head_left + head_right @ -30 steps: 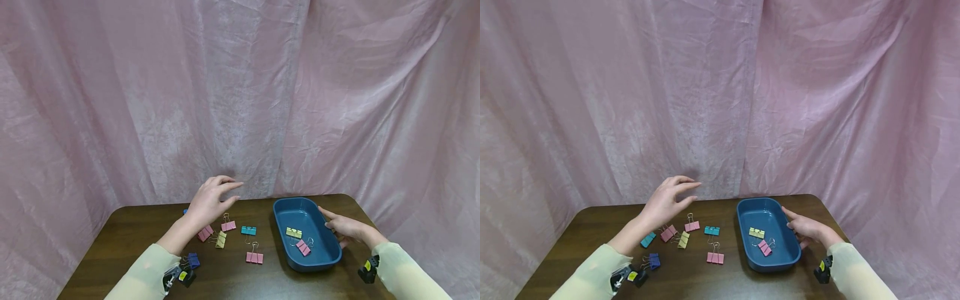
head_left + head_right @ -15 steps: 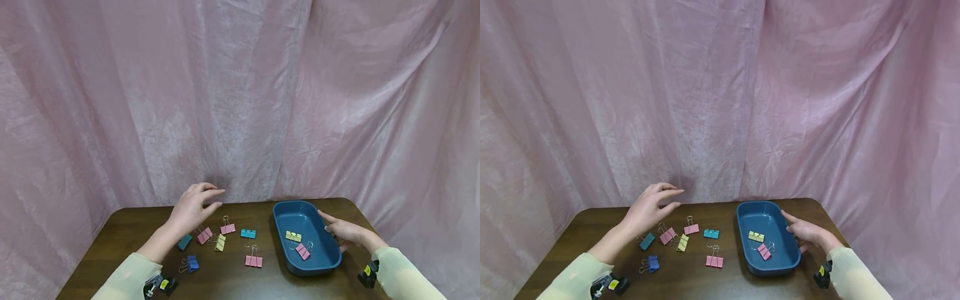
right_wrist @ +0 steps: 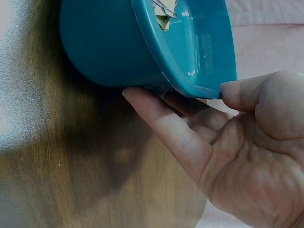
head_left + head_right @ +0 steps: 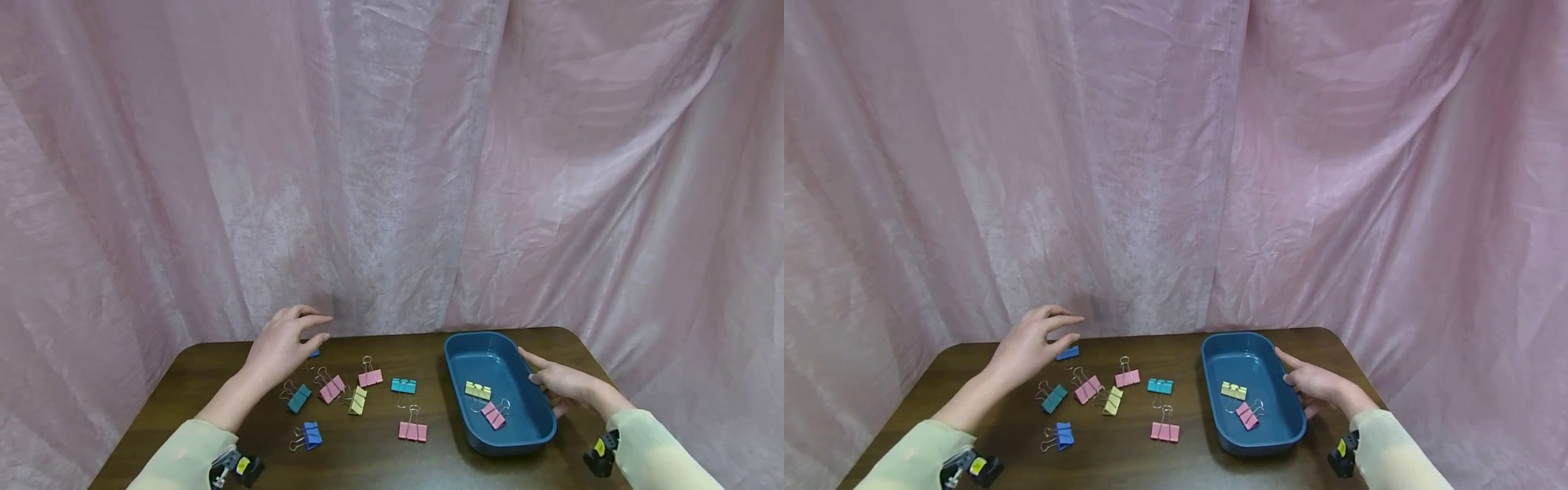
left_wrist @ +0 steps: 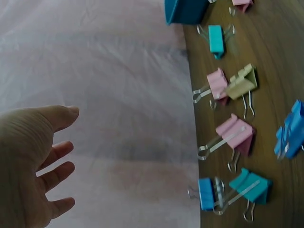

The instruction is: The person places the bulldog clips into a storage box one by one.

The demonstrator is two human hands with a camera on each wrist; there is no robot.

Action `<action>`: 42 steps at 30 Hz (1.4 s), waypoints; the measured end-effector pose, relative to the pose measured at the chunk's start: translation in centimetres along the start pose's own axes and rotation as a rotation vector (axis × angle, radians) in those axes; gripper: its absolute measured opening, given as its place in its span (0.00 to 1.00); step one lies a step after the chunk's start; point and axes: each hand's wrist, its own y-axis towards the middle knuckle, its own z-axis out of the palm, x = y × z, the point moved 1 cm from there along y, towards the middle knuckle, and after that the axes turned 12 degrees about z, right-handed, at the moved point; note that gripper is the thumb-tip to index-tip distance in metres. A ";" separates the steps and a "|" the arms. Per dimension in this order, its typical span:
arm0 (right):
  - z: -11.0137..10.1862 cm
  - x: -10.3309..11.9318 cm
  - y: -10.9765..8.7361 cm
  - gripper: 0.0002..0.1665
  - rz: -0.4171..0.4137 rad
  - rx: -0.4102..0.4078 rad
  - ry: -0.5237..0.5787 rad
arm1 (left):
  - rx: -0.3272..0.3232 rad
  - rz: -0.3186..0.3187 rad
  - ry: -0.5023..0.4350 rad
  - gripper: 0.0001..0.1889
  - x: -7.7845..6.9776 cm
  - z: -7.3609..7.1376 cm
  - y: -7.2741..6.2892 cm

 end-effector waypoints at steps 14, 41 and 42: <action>0.1 -0.1 0.1 0.42 -0.008 -0.012 0.023 | 0.058 -0.129 0.001 0.15 3.7 0.1 -1.9; -0.1 0.0 0.0 0.41 -0.007 0.019 0.022 | 0.157 -0.299 -0.066 0.10 6.6 1.2 -5.3; -0.1 0.0 0.0 0.41 -0.007 0.016 0.020 | 0.167 -0.314 -0.077 0.10 6.8 1.3 -5.5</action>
